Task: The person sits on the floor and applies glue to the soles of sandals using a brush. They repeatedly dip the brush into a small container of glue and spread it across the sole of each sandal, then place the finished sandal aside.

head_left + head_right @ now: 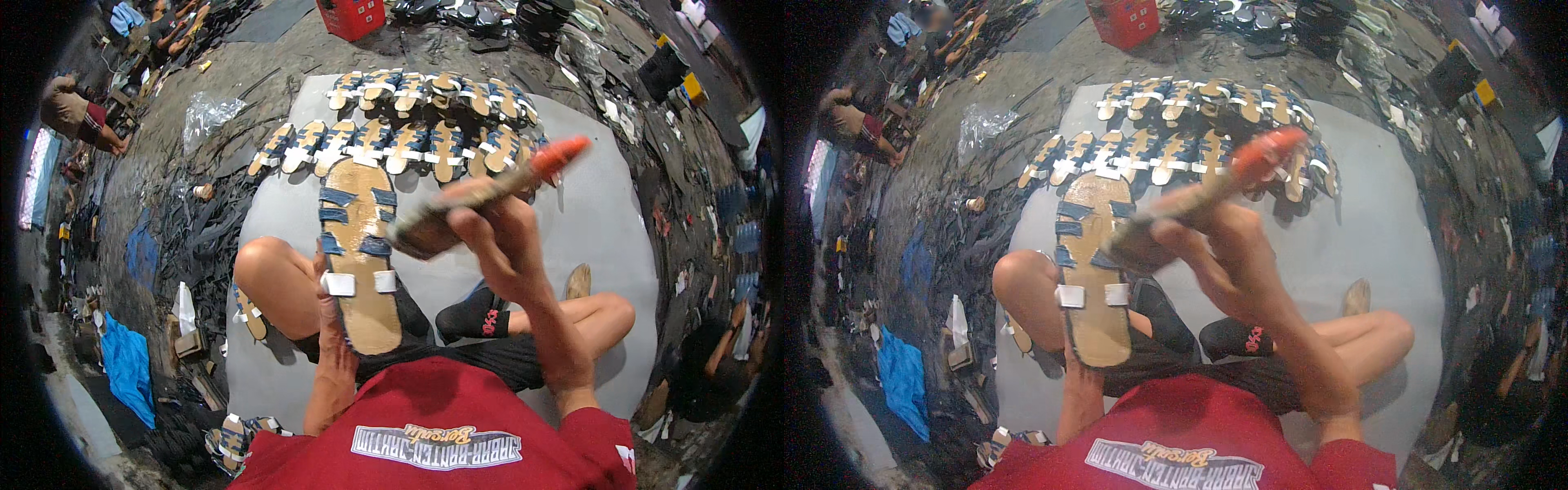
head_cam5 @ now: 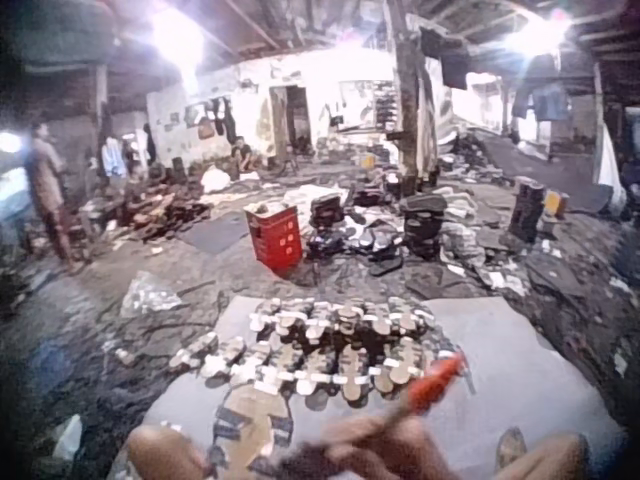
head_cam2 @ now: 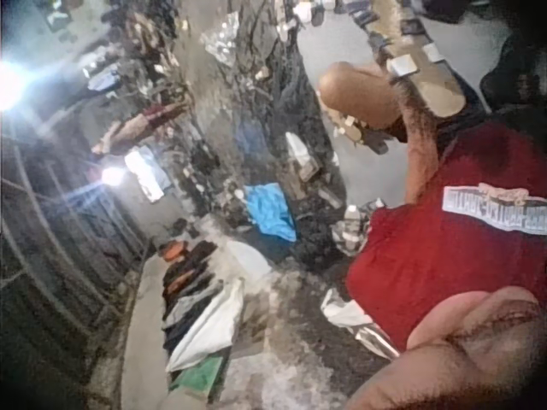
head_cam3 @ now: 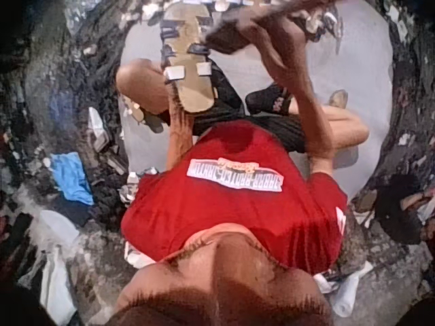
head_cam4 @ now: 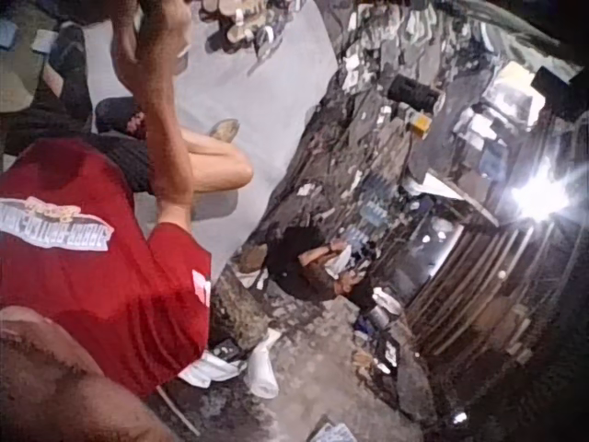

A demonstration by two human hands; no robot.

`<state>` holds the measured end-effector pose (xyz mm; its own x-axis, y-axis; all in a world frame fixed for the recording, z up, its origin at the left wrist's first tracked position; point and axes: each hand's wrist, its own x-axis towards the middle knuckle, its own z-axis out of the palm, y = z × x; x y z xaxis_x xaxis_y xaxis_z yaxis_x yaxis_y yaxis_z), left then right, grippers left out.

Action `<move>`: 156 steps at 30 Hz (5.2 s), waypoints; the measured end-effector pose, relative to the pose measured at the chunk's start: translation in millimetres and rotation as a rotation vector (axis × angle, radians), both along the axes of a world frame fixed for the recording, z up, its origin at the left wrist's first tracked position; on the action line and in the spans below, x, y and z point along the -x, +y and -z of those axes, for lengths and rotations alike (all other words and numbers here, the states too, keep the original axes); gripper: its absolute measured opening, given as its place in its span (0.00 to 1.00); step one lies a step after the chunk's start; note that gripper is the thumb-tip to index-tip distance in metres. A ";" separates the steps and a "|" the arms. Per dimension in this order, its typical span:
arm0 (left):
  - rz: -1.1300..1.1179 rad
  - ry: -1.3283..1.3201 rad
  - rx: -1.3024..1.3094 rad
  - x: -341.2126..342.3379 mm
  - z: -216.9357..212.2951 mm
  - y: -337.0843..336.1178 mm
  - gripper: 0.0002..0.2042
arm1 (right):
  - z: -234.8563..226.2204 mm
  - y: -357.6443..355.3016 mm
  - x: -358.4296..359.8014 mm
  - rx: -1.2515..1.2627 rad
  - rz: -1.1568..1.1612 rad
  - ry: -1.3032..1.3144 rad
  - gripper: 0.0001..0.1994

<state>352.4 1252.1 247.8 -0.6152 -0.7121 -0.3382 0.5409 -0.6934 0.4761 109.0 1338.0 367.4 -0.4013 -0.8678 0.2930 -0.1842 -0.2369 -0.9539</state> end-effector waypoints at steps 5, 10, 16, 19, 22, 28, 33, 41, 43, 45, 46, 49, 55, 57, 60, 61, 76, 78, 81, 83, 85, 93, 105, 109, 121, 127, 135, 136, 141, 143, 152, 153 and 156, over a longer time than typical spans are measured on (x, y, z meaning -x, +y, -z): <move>-0.088 -0.104 0.084 6.5 7.6 -28.9 0.31 | 19.7 -19.2 -45.7 -0.186 -0.115 -0.182 0.13; -0.209 0.081 0.251 9.1 -10.4 -66.4 0.27 | 7.0 26.1 -38.6 -0.274 -0.259 -0.345 0.15; -0.209 -0.027 0.418 32.8 -39.5 -41.3 0.28 | 26.3 -21.9 -44.3 0.036 -0.052 0.191 0.10; -0.221 -0.187 0.388 43.2 -60.0 -32.1 0.29 | 13.8 -2.7 -57.8 0.182 -0.153 0.501 0.10; -0.227 -0.348 0.324 42.7 -64.3 -29.8 0.30 | 13.9 11.9 -26.5 0.042 -0.316 0.170 0.13; -0.142 -0.333 0.245 44.5 -77.3 -24.4 0.29 | 19.0 6.8 -28.6 0.043 -0.090 0.221 0.11; -0.204 -0.243 0.434 58.8 -31.8 -15.5 0.27 | 11.2 -9.3 -47.2 0.175 -0.264 0.229 0.10; -0.024 -0.221 0.111 67.3 -47.2 -11.0 0.31 | 38.5 5.1 2.2 -0.033 -0.070 -0.054 0.10; 0.003 -0.115 0.102 66.6 -41.1 -22.8 0.32 | 39.2 18.3 -30.5 -0.005 -0.183 0.018 0.10; 0.001 -0.028 0.082 61.1 -28.0 -36.1 0.31 | 26.5 22.2 -34.0 0.068 -0.315 0.117 0.09; 0.008 -0.045 0.082 60.0 -27.4 -38.7 0.31 | 9.9 26.9 -30.4 0.049 -0.351 0.156 0.09; -0.042 0.028 0.120 58.0 -28.6 -47.9 0.29 | 3.4 21.5 -5.4 0.111 -0.233 0.281 0.09; -0.124 -0.071 0.134 65.1 -39.8 -48.5 0.30 | 12.4 18.3 -37.2 0.143 -0.367 0.193 0.11; -0.082 -0.053 0.155 58.7 -34.7 -55.6 0.31 | -3.8 17.5 -45.5 0.200 -0.431 0.229 0.12; -0.076 -0.085 0.110 54.4 -40.9 -47.5 0.32 | 9.9 0.1 -20.0 0.172 -0.089 0.108 0.11; -0.015 -0.128 0.136 51.3 -48.1 -39.4 0.32 | 11.4 -5.3 -11.8 -0.061 -0.068 -0.107 0.09; 0.085 -0.322 0.204 42.4 -55.4 -23.8 0.28 | 24.5 -16.0 -11.9 -0.004 -0.151 0.067 0.12; 0.137 -0.306 0.272 44.6 -59.0 -23.9 0.29 | 14.8 -20.6 -13.1 0.059 -0.044 0.227 0.11; 0.123 -0.283 0.317 48.7 -49.1 -15.9 0.30 | 17.0 -46.1 -6.1 0.297 0.087 0.754 0.11; 0.062 -0.282 0.253 50.8 -44.7 -5.7 0.30 | 16.3 -52.9 -1.4 0.232 0.173 0.527 0.12; 0.029 -0.271 0.209 48.3 -41.5 -6.3 0.29 | 13.3 -44.3 4.7 0.085 0.277 0.354 0.14; 0.081 -0.267 0.277 50.5 -33.2 -10.1 0.21 | 19.0 -34.1 -34.8 0.185 -0.131 0.390 0.10; 0.130 -0.315 0.086 44.9 -66.7 -11.2 0.23 | 24.2 -23.0 -2.1 0.108 -0.060 0.101 0.10; 0.140 -0.276 0.200 49.5 -44.5 -11.8 0.23 | 35.7 -30.5 -16.8 0.010 0.022 0.190 0.12; 0.063 -0.102 0.080 31.2 -25.3 -10.7 0.29 | 74.6 -6.3 20.1 -0.193 0.026 0.205 0.11; 0.175 -0.162 0.158 31.8 -18.8 -13.9 0.28 | 26.9 -42.5 10.7 0.056 0.073 0.375 0.11; 0.057 0.064 -0.033 9.0 -6.3 -7.1 0.33 | 85.7 -8.0 51.3 -0.214 0.068 0.089 0.13; 0.055 0.124 -0.052 5.6 3.0 -10.0 0.34 | 105.2 -4.3 66.2 -0.180 0.174 -0.196 0.15; 0.085 0.438 -0.233 -9.3 40.5 -18.7 0.39 | 204.3 33.6 145.6 -0.143 0.387 -0.731 0.22; 0.199 0.624 -0.250 -0.1 42.4 -24.4 0.43 | 272.4 71.2 162.5 -0.301 0.518 -1.075 0.20; 0.013 0.419 -0.291 1.4 73.6 -24.1 0.41 | 416.5 81.1 143.8 -0.384 0.716 -1.201 0.17; 0.030 0.433 -0.297 2.1 74.4 -24.6 0.41 | 420.1 84.0 142.4 -0.415 0.645 -1.163 0.15; 0.041 0.430 -0.268 1.1 80.9 -26.8 0.41 | 421.8 92.6 135.4 -0.349 0.611 -1.227 0.16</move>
<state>351.3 1225.3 166.9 -0.7646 -0.6073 -0.2156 0.6186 -0.7855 0.0186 -26.4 1430.6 -54.4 -0.5738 -0.4217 -0.7021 0.8070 -0.1450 -0.5725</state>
